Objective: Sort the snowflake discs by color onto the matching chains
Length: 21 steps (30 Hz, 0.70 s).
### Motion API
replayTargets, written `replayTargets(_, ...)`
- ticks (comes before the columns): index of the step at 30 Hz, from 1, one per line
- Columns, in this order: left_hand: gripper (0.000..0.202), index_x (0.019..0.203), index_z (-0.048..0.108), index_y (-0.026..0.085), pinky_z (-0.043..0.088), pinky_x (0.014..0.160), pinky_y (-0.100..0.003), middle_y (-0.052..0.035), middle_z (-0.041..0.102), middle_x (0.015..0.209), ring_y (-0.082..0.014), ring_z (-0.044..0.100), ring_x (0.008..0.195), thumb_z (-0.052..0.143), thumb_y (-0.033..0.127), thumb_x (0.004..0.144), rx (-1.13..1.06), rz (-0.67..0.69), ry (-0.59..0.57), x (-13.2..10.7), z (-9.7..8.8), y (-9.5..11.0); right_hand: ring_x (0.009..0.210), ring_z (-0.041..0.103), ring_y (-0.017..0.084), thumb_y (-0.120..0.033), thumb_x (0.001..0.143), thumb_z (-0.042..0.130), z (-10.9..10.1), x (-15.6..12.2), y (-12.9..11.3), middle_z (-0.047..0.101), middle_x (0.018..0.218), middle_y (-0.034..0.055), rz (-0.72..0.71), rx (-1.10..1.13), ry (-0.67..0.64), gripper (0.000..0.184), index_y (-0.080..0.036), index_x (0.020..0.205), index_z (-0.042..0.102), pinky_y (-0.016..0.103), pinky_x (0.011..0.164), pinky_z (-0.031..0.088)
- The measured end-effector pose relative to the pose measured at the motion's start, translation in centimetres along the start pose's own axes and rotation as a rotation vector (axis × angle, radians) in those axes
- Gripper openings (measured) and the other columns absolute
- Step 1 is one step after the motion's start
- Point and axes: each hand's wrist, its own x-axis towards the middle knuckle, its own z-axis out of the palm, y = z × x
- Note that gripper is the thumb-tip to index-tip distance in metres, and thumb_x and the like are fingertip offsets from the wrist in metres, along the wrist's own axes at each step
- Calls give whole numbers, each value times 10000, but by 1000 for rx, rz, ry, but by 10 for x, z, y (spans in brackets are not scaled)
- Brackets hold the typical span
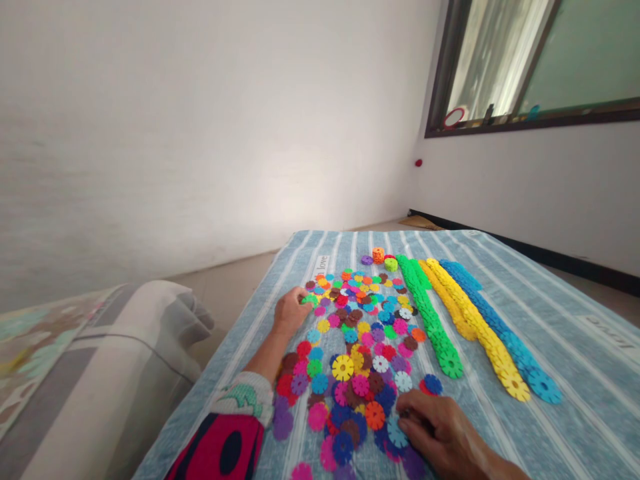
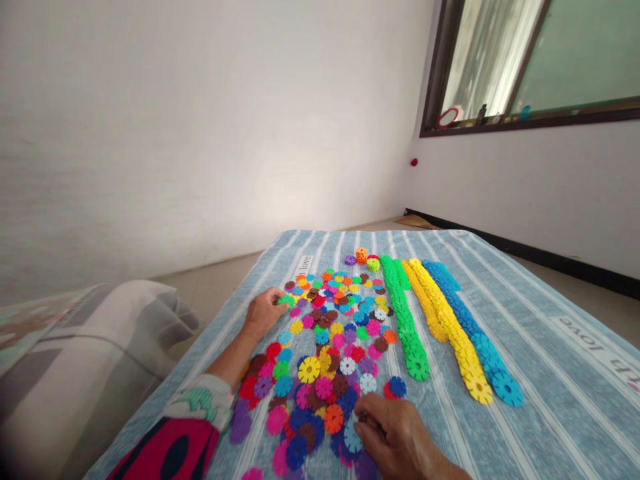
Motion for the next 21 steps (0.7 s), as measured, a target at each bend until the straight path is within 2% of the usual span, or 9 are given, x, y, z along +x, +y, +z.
replayTargets(2,178,778,658,170,497,765,-297,-28,719,822,-197,653,812,619,264,632,-188,-40,20,-1,-2,0,521,387,97,-255,868,453,0,0,0,420,575,-57,-2,-11,1,126,-189,819,549,221,518,292)
replayTargets(6,235,703,661,150,512,788,-322,-79,733,977,-225,663,870,694,322,546,-602,-183,58,-3,-12,3,508,365,92,-279,874,464,-1,0,-1,381,558,-69,14,4,1,143,-184,821,557,225,515,284)
replayTargets(8,260,685,667,141,505,824,-325,-95,729,1013,-227,661,893,724,332,519,-711,-223,88,-4,-17,6,505,354,92,-307,879,475,0,-1,-1,369,548,-69,28,48,25,176,-180,803,570,226,507,281)
replayTargets(11,298,700,682,130,506,818,-335,-99,736,953,-224,661,865,745,364,527,-769,-196,89,-5,-25,17,498,369,93,-398,891,491,4,-1,1,426,534,-49,60,196,112,279,-174,755,586,227,490,291)
replayTargets(14,319,720,686,131,514,787,-341,-96,737,912,-219,661,834,741,406,567,-786,-108,-24,-14,-29,42,462,400,92,-517,873,519,4,0,-1,512,534,-23,157,441,226,367,-172,766,582,220,445,291)
replayTargets(18,218,589,636,155,499,821,-323,-80,725,943,-213,648,900,723,355,604,-690,123,-238,-41,-21,91,411,373,77,-578,793,623,-8,6,-7,422,477,-71,206,570,367,434,-158,900,612,207,415,282)
replayTargets(21,177,586,638,158,500,744,-294,-68,724,908,-189,647,828,700,316,639,-653,252,-435,-71,-8,124,402,397,75,-575,769,661,-17,9,-5,402,493,-90,211,642,430,488,-158,1015,598,196,399,287)
